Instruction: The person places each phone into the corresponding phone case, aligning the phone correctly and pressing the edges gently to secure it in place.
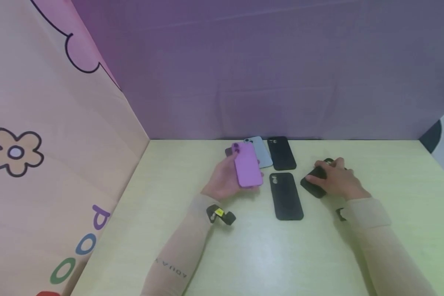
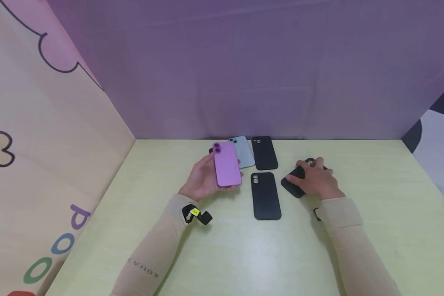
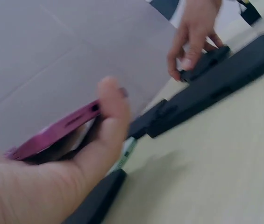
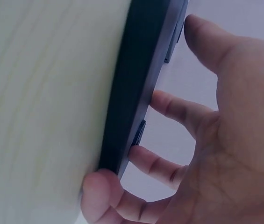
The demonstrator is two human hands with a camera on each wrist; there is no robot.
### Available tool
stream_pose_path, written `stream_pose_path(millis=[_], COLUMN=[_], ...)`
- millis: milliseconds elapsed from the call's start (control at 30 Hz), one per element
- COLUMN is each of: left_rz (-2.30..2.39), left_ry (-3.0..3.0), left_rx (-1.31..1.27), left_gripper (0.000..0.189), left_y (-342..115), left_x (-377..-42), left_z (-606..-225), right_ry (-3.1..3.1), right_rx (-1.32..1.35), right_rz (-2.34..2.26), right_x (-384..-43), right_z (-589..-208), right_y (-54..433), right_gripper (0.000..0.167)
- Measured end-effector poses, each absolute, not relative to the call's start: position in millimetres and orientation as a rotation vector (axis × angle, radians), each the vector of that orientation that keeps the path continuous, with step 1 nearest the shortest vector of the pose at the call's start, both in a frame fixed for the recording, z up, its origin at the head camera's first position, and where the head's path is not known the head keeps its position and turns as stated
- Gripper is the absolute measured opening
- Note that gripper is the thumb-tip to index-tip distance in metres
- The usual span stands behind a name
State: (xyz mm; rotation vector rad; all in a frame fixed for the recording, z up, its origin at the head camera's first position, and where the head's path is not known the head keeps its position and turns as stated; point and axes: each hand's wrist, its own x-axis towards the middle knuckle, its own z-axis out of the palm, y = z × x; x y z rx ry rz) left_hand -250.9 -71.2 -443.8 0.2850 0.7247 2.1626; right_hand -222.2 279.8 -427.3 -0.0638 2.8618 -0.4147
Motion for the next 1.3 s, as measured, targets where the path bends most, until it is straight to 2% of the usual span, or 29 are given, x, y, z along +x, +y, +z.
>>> stream_pose_path(millis=[467, 867, 1300], left_rz=[2.340, 2.314, 2.306], left_ry=[0.879, 0.937, 0.953], left_rx=[0.103, 0.238, 0.260], left_gripper=[0.051, 0.051, 0.048], left_y=[-54, -55, -55], left_x=[-243, -244, -246], left_z=[-465, -474, -476], right_ry=[2.875, 2.895, 2.911], right_rx=[-0.024, 0.035, 0.049], right_rz=[-0.402, -0.429, -0.377], right_x=[-219, -219, -220], right_z=[-423, -426, -430], right_y=[274, 271, 269], right_gripper=[0.088, 0.089, 0.092])
